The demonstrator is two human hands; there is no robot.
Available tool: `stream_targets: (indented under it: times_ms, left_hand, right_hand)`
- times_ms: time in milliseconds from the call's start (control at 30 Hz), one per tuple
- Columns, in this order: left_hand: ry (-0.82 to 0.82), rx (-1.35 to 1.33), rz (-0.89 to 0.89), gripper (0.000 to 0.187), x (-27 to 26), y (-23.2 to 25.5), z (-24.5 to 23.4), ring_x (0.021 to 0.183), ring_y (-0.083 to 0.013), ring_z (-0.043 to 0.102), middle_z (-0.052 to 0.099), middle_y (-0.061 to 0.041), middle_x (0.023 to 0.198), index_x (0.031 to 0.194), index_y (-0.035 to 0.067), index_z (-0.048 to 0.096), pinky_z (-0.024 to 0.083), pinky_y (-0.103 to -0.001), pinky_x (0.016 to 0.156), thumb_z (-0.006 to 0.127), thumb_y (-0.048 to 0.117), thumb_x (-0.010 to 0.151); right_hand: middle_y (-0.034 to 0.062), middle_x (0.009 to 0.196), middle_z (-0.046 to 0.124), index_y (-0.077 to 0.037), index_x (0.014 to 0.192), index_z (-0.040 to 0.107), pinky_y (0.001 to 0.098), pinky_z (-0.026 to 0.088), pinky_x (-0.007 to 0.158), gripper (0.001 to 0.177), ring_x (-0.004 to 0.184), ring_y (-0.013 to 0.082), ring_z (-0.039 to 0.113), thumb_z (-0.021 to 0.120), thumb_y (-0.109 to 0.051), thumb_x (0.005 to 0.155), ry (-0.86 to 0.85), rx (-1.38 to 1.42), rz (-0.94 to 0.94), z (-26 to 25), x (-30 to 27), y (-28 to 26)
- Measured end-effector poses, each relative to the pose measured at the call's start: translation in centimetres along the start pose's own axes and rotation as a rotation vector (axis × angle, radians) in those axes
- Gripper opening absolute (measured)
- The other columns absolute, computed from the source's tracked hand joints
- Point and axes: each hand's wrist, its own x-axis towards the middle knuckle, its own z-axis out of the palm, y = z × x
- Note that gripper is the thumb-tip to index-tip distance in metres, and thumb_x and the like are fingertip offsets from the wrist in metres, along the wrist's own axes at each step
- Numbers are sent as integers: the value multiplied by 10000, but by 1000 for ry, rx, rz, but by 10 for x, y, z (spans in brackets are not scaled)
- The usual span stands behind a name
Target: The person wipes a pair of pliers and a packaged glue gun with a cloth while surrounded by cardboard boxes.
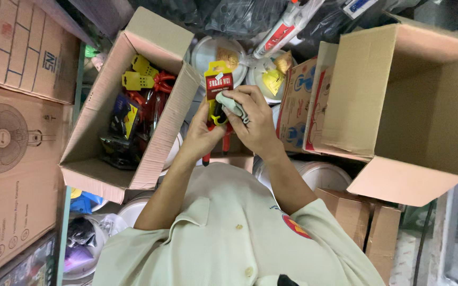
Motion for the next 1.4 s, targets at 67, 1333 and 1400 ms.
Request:
stream_targets:
  times_ms: [67, 1333, 1400]
  left_hand:
    - [-7, -32, 10, 591, -1, -4, 4, 1265, -148, 569, 560, -72, 1366, 1459, 7, 453, 499, -321, 1073, 606, -74, 893]
    - [169, -286, -107, 448, 11, -26, 11, 1018, -116, 616, 666, -45, 1097, 1222, 13, 609, 510, -291, 938, 416, 405, 1127]
    - [174, -333, -103, 403, 13, -20, 11, 983, -109, 612, 661, -42, 1068, 1206, 17, 612, 508, -286, 900, 429, 368, 1134]
  right_hand:
    - [142, 1138, 634, -31, 1202, 649, 355, 545, 902, 263, 1038, 305, 665, 728, -74, 955, -17, -62, -30, -3, 0, 4]
    - [158, 1119, 620, -54, 1194, 622, 372, 532, 895, 295, 966, 320, 642, 668, 39, 918, 86, 254, 94, 7, -19, 18]
    - [161, 1099, 635, -45, 1183, 631, 388, 539, 871, 329, 988, 323, 656, 694, 34, 870, -15, 18, -15, -1, -19, 14]
